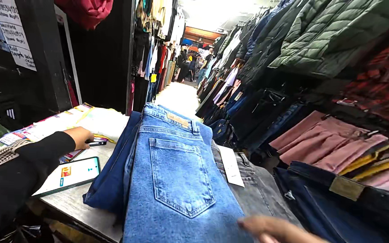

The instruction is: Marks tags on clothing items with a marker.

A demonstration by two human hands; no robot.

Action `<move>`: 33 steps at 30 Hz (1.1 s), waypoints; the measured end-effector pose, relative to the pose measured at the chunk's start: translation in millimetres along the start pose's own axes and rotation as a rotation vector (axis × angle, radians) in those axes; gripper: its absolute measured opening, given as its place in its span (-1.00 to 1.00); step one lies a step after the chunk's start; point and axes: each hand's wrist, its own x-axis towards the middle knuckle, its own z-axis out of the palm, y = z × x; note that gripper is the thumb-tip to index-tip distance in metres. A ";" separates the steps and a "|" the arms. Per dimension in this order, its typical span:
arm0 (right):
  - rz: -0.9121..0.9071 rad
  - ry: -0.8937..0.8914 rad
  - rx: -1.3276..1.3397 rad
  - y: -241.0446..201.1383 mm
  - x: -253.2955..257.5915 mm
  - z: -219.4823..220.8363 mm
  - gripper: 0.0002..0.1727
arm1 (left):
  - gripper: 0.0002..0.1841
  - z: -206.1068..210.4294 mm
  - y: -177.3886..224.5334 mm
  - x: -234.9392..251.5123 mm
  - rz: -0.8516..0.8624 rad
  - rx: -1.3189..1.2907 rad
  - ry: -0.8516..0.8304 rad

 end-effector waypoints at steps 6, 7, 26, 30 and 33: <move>0.048 0.039 -0.245 77.9 112.9 3.5 -0.57 | -0.71 -19.5 16.3 -23.5 -0.070 0.028 0.072; 0.082 0.025 -0.259 80.8 125.8 12.4 -0.53 | -0.72 -21.6 15.9 -37.4 -0.071 0.007 0.154; -0.480 -0.324 -0.108 -60.4 66.2 69.9 -0.62 | -0.63 46.7 218.9 -175.1 0.386 -1.549 0.750; -0.263 -0.151 -0.164 8.7 93.1 26.7 -0.63 | -0.68 58.2 218.0 -170.8 0.435 -1.577 0.784; -0.042 -0.130 -0.145 61.9 119.9 33.4 -0.53 | -0.68 64.8 216.2 -167.9 0.498 -1.571 0.789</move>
